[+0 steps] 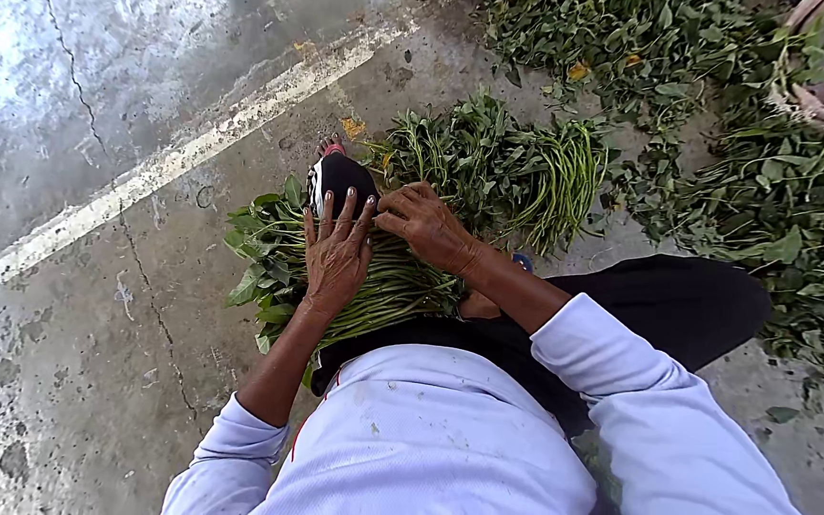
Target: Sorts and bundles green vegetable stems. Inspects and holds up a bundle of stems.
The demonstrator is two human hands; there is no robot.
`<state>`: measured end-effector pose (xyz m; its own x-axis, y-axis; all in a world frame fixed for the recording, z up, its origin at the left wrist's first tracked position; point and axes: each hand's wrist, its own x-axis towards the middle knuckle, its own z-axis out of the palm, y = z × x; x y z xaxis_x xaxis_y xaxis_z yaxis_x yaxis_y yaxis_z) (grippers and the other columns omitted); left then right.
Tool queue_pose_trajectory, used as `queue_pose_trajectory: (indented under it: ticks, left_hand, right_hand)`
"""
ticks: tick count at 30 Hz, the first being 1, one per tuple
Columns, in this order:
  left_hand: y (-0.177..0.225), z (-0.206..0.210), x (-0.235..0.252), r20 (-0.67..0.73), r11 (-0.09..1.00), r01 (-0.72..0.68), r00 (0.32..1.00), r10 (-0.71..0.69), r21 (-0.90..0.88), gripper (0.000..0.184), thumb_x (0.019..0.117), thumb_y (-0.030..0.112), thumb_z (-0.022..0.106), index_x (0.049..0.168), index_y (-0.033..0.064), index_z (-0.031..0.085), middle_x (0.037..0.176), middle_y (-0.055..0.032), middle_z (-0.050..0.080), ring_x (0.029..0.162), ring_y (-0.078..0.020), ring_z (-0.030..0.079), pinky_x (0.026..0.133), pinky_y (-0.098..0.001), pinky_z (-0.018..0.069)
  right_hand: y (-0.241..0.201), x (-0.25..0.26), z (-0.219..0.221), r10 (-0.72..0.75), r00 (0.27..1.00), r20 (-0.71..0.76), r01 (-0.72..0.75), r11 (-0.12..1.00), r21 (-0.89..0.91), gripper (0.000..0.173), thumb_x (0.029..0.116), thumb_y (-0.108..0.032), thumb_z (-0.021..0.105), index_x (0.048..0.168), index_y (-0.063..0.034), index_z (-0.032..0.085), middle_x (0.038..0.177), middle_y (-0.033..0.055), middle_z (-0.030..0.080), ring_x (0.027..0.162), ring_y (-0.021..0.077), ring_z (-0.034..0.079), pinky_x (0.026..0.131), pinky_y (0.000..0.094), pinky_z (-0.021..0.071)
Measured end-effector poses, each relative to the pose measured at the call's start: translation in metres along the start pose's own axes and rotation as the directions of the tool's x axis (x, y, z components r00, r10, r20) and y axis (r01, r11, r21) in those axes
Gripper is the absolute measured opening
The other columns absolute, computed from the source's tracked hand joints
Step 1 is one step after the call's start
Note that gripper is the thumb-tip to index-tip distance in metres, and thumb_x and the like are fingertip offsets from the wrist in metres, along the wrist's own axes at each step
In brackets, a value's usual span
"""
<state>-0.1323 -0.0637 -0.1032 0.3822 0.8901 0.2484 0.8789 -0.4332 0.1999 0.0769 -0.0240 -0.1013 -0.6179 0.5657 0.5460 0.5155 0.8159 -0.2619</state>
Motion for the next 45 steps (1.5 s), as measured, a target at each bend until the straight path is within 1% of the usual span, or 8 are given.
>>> queue_pose_trajectory:
  ticks: [12,19,23,26,30,34,37,45]
  left_hand:
    - [0.003,-0.002,0.000,0.088,0.993,-0.070,0.994,0.062,0.099,0.048,0.1080,0.043,0.034,0.153,0.0372,0.049,0.170,-0.0090,0.026,0.155,-0.0470,0.015,0.116,-0.0788,0.0060]
    - [-0.002,-0.004,-0.005,-0.044,0.961,0.205,0.979,-0.200,0.187,0.048,0.1090,0.042,0.037,0.156,0.0351,0.046,0.166,-0.0114,0.034,0.152,-0.0482,0.026,0.115,-0.0746,0.0183]
    - [-0.020,-0.010,-0.025,-0.060,0.931,0.334,0.943,-0.328,0.146,0.049,0.1095,0.041,0.036,0.158,0.0337,0.041,0.170,-0.0092,0.026,0.154,-0.0442,0.023,0.116,-0.0699,0.0210]
    - [-0.022,-0.008,-0.033,-0.109,0.919,0.369,0.928,-0.356,0.138,0.048,0.1094,0.038,0.039,0.157,0.0318,0.044,0.169,-0.0121,0.027,0.152,-0.0444,0.027,0.114,-0.0687,0.0260]
    - [-0.018,0.000,-0.026,-0.185,0.910,0.370,0.923,-0.337,0.186,0.046,0.1083,0.041,0.040,0.153,0.0349,0.050,0.165,-0.0140,0.036,0.149,-0.0438,0.035,0.113,-0.0642,0.0299]
    - [-0.009,-0.001,-0.020,-0.183,0.920,0.350,0.930,-0.319,0.174,0.046,0.1081,0.039,0.041,0.152,0.0313,0.051,0.166,-0.0162,0.032,0.145,-0.0451,0.039,0.109,-0.0642,0.0322]
    - [-0.004,-0.002,-0.022,-0.201,0.925,0.343,0.929,-0.310,0.161,0.046,0.1086,0.035,0.043,0.154,0.0277,0.049,0.164,-0.0210,0.031,0.135,-0.0455,0.047,0.105,-0.0624,0.0357]
    - [0.000,-0.013,-0.034,-0.170,0.882,0.469,0.874,-0.455,0.048,0.060,0.1103,0.041,0.035,0.165,0.0193,0.023,0.133,-0.0267,0.055,0.116,-0.0459,0.057,0.093,-0.0626,0.0458]
  right_hand:
    - [-0.002,-0.020,0.000,0.180,0.950,0.253,-0.194,0.980,0.031,0.029,0.0966,0.006,0.053,0.110,-0.0075,0.076,0.130,0.0172,0.068,0.124,0.0369,0.063,0.106,0.0584,0.0432]
    - [-0.014,-0.013,-0.030,0.484,0.862,-0.152,-0.469,0.875,0.123,0.018,0.0958,-0.014,0.070,0.105,0.0004,0.067,0.115,0.0191,0.068,0.109,0.0345,0.066,0.091,0.0507,0.0499]
    - [-0.052,-0.059,-0.054,0.487,0.646,0.588,-0.730,0.619,0.289,0.044,0.1042,-0.044,0.058,0.088,-0.0045,0.069,0.071,0.0081,0.063,0.063,0.0213,0.062,0.061,0.0440,0.0536]
    - [-0.059,-0.094,0.000,0.226,0.442,0.868,-0.813,0.509,0.282,0.065,0.1014,-0.065,0.047,0.102,-0.0035,0.070,0.089,0.0121,0.066,0.085,0.0243,0.063,0.080,0.0498,0.0496]
    - [-0.069,-0.080,0.037,0.204,0.467,0.860,-0.841,0.401,0.362,0.066,0.0978,-0.068,0.051,0.135,-0.0150,0.066,0.126,0.0102,0.069,0.123,0.0180,0.062,0.109,0.0480,0.0449]
    - [-0.084,-0.066,0.032,0.465,0.455,0.759,-0.872,0.060,0.486,0.041,0.1007,-0.040,0.065,0.117,-0.0024,0.068,0.097,0.0049,0.069,0.088,0.0062,0.064,0.085,0.0278,0.0524]
    - [-0.098,-0.050,0.035,0.662,0.241,0.710,-0.652,-0.431,0.624,0.034,0.0994,-0.032,0.069,0.112,-0.0015,0.061,0.084,0.0051,0.069,0.068,0.0108,0.066,0.063,0.0268,0.0572]
    - [-0.131,0.006,0.028,0.802,-0.006,0.598,-0.321,-0.568,0.758,0.076,0.0904,-0.047,0.077,0.146,-0.0073,0.044,0.141,0.0145,0.057,0.130,0.0249,0.056,0.108,0.0475,0.0481]
